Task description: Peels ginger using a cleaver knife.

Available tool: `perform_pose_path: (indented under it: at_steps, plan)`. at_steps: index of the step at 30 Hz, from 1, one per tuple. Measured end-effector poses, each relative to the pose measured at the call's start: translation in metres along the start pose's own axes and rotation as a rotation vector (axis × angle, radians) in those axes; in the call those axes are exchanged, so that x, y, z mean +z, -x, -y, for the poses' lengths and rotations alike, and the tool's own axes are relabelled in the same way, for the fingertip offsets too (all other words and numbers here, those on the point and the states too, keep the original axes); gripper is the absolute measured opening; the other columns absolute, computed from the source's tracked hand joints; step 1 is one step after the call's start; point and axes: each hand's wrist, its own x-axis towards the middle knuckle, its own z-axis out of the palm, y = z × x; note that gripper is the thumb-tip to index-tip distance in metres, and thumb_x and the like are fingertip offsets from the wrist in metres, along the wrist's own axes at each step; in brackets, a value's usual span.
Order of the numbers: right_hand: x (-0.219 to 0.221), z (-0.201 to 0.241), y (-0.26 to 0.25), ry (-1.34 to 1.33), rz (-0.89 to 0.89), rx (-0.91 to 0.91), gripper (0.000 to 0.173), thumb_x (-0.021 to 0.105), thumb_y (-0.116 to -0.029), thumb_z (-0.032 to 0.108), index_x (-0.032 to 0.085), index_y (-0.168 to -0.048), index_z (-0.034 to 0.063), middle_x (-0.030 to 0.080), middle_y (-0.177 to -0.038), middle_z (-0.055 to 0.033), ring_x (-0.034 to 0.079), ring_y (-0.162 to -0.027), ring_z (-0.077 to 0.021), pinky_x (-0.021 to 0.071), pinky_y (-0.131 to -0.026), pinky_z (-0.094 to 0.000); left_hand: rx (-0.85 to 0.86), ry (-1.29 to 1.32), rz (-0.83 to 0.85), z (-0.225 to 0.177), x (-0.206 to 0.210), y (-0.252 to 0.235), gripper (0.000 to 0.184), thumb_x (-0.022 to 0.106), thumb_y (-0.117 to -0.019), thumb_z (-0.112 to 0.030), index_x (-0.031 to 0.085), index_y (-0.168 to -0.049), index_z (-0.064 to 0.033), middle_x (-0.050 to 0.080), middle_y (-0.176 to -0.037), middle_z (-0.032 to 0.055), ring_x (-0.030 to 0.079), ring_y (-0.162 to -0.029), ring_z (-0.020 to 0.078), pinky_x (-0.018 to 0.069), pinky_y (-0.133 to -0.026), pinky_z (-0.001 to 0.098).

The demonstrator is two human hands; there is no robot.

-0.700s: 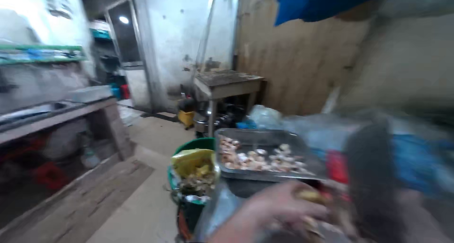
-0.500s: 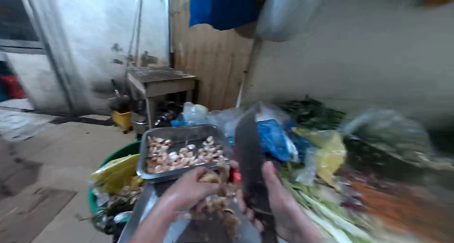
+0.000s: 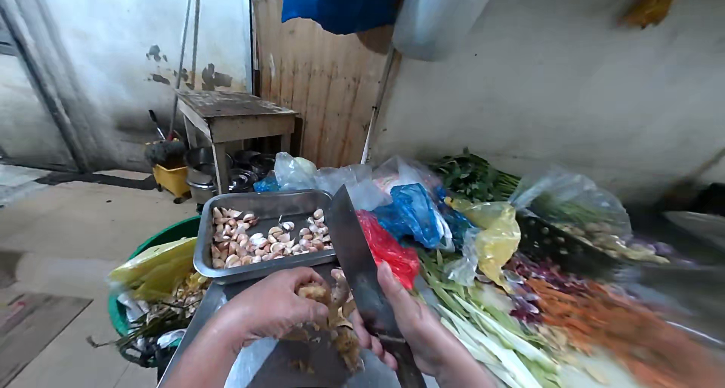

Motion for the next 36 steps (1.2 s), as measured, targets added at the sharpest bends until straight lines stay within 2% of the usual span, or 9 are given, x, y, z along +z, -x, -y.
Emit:
perform_pose_path:
  at_steps: [3,6,10,13,18,25,28,31,36]
  plan:
    - [-0.001,-0.002,-0.001,0.009,0.028,0.01,0.074,0.008,-0.1013,0.063,0.058,-0.106,0.0096,0.064,-0.073,0.0021,0.059,-0.055,-0.0086,0.0501,-0.049,-0.0227,0.009,-0.069,-0.009,-0.002,-0.002,0.003,0.034,0.071,-0.0959,-0.021,0.06,-0.128,-0.014,0.06,-0.091,0.0001,0.045,-0.056,0.0041,0.0382,-0.051,0.0216]
    - [-0.003,-0.003,-0.001,0.004,0.053,0.03,0.076,0.009,-0.0995,0.068,0.06,-0.101,0.0109,0.065,-0.072,0.0029,0.059,-0.054,-0.0072,0.0495,-0.048,-0.0214,0.013,-0.113,-0.004,-0.004,-0.005,0.006,0.034,0.072,-0.095,-0.021,0.062,-0.127,-0.0138,0.061,-0.092,-0.0005,0.045,-0.058,0.0034,0.0388,-0.052,0.0213]
    - [-0.006,-0.008,-0.003,-0.003,0.127,-0.006,0.089,0.024,-0.0915,0.082,0.051,-0.135,0.0092,0.066,-0.078,0.0034,0.059,-0.055,-0.0068,0.0478,-0.047,-0.0203,0.009,-0.137,-0.002,-0.003,-0.007,0.006,0.031,0.072,-0.0948,-0.019,0.064,-0.124,-0.0133,0.063,-0.096,0.0001,0.049,-0.063,0.0041,0.041,-0.056,0.0222]
    - [-0.004,-0.008,-0.004,0.01,0.109,-0.021,0.09,0.027,-0.0914,0.082,0.043,-0.143,0.011,0.066,-0.079,0.0032,0.059,-0.055,-0.0068,0.0476,-0.046,-0.0199,0.019,-0.163,-0.005,-0.004,-0.006,0.008,0.034,0.073,-0.0941,-0.021,0.063,-0.126,-0.0124,0.063,-0.101,0.002,0.053,-0.07,0.0063,0.0452,-0.062,0.0252]
    - [-0.001,-0.007,-0.005,0.099,0.074,-0.031,0.08,0.02,-0.0976,0.073,0.046,-0.143,0.0122,0.063,-0.078,0.0038,0.056,-0.054,-0.0067,0.0462,-0.046,-0.0208,0.021,-0.244,-0.024,-0.008,-0.006,0.009,0.037,0.072,-0.0952,-0.021,0.064,-0.129,-0.0091,0.065,-0.119,0.0109,0.063,-0.105,0.0188,0.0516,-0.092,0.0409]
    - [-0.003,-0.008,-0.004,0.039,0.1,0.001,0.092,0.031,-0.0851,0.09,0.05,-0.133,0.014,0.066,-0.078,0.0047,0.061,-0.056,-0.0067,0.0474,-0.045,-0.0197,0.001,-0.315,-0.036,-0.013,-0.004,0.014,0.036,0.072,-0.0953,-0.023,0.065,-0.129,-0.0117,0.066,-0.117,0.0104,0.064,-0.103,0.0198,0.0518,-0.09,0.0427]
    - [0.001,-0.005,-0.004,0.022,0.108,0.031,0.079,0.023,-0.0929,0.08,0.053,-0.123,0.0131,0.064,-0.075,0.0043,0.058,-0.055,-0.0063,0.0469,-0.045,-0.0197,0.004,-0.366,-0.057,-0.016,-0.001,0.015,0.035,0.071,-0.0963,-0.024,0.065,-0.129,-0.0122,0.068,-0.116,0.0102,0.065,-0.105,0.0207,0.0522,-0.092,0.0438]
    - [0.006,-0.008,-0.005,0.019,0.099,-0.031,0.083,0.032,-0.0896,0.086,0.053,-0.125,0.0141,0.065,-0.076,0.0052,0.059,-0.056,-0.0048,0.0458,-0.044,-0.0182,0.01,-0.44,-0.066,-0.018,0.004,0.015,0.036,0.07,-0.0964,-0.023,0.065,-0.13,-0.0118,0.069,-0.116,0.0113,0.066,-0.107,0.0236,0.0527,-0.094,0.0472]
    - [0.009,-0.006,-0.007,-0.007,0.075,-0.051,0.083,0.023,-0.0967,0.074,0.04,-0.146,0.0101,0.066,-0.078,0.0016,0.057,-0.052,-0.0077,0.0466,-0.044,-0.0206,0.022,-0.335,-0.083,-0.02,-0.002,0.018,0.036,0.071,-0.0966,-0.023,0.065,-0.129,-0.0112,0.068,-0.116,0.0103,0.065,-0.105,0.02,0.0522,-0.093,0.0426]
